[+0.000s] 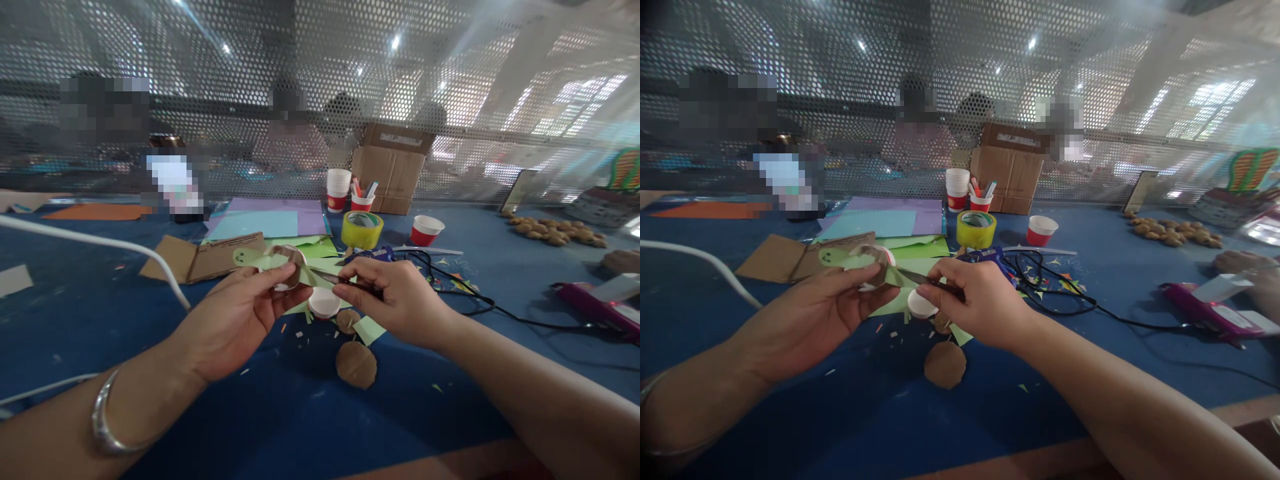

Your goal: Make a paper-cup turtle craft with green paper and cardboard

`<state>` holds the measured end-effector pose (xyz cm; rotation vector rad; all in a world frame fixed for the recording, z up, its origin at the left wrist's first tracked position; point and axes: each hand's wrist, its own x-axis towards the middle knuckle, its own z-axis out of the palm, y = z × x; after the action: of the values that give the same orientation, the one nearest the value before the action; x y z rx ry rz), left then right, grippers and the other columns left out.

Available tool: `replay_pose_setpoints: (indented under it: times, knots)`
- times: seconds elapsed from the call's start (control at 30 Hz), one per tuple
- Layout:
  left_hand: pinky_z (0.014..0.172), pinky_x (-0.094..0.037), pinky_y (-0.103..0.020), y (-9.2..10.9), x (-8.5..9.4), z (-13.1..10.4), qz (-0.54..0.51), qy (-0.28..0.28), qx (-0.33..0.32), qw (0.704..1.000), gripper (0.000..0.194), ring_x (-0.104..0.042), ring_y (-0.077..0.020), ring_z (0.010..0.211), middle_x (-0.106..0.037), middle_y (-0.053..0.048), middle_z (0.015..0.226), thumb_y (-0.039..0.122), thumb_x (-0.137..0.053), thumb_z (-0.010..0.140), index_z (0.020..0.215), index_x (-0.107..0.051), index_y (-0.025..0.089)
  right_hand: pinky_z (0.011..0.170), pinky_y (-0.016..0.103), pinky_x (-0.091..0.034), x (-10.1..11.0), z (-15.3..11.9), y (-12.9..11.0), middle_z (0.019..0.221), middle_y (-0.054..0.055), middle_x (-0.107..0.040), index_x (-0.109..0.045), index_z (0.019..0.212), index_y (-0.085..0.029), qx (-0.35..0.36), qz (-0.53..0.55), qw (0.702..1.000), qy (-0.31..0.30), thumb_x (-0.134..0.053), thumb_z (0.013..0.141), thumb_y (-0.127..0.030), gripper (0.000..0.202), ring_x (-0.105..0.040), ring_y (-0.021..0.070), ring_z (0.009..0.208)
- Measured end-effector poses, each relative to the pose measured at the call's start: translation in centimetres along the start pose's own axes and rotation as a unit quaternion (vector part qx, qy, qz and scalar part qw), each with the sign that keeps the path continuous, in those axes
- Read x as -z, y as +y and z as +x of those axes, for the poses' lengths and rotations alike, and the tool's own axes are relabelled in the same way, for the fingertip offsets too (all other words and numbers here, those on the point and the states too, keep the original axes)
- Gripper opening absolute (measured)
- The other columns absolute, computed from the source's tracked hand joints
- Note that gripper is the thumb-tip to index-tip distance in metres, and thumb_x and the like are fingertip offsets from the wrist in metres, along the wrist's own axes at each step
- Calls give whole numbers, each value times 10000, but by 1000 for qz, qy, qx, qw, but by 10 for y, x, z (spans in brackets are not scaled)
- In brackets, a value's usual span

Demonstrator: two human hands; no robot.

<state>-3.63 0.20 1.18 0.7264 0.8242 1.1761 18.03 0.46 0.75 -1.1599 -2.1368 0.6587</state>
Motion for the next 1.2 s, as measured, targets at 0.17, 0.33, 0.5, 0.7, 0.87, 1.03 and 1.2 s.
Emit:
replay_pose_setpoints:
  times: [0.17,0.33,0.5,0.7,0.87,1.03,1.2]
  knots:
    - [743,-653,-243,0,-1,0,8,0,9,1000,164,-703,-136,769,-733,-37,912,69,-635,900,847,-775,136,501,204,-310,0,0,-1,582,-64,-574,-652,902,-200,3,-16,1000,7,-615,940,-400,207,-451,73,491]
    - [718,-653,-247,-2,0,0,8,6,17,1000,150,-702,-137,738,-743,-33,878,72,-663,878,878,-780,166,500,202,-311,0,0,0,581,-66,-567,-651,903,-202,2,-23,1000,6,-616,937,-403,207,-444,72,487]
    - [726,-652,-239,-3,1,1,4,1,16,1000,140,-707,-137,762,-754,-34,875,74,-674,875,885,-780,165,519,199,-325,0,-1,1,599,-62,-563,-654,916,-202,11,-35,999,11,-605,947,-406,213,-455,74,508]
    - [743,-647,-240,-3,-4,-3,-8,12,2,1000,163,-713,-134,745,-764,-27,836,67,-671,875,858,-780,186,537,213,-313,-2,-3,-1,572,-61,-540,-667,925,-202,29,-94,994,42,-595,953,-404,216,-421,79,493]
    - [747,-651,-240,-4,-2,-3,-9,33,3,999,134,-722,-142,756,-773,-30,857,74,-697,856,851,-780,178,540,224,-311,-5,-4,0,586,-44,-577,-663,946,-207,51,-142,986,67,-584,960,-425,233,-450,93,499]
    - [732,-659,-257,-4,-1,-2,-17,52,13,998,124,-718,-145,758,-766,-34,859,77,-692,863,849,-778,165,588,228,-359,-7,-5,2,711,-5,-672,-664,985,-203,92,-186,975,77,-543,993,-433,261,-571,110,584]
    - [733,-657,-264,-3,-4,-4,-18,59,26,998,171,-705,-137,764,-746,-34,891,70,-651,886,789,-769,146,603,255,-376,-8,-7,3,768,18,-710,-666,1009,-185,125,-227,962,85,-504,1016,-432,296,-642,139,660]
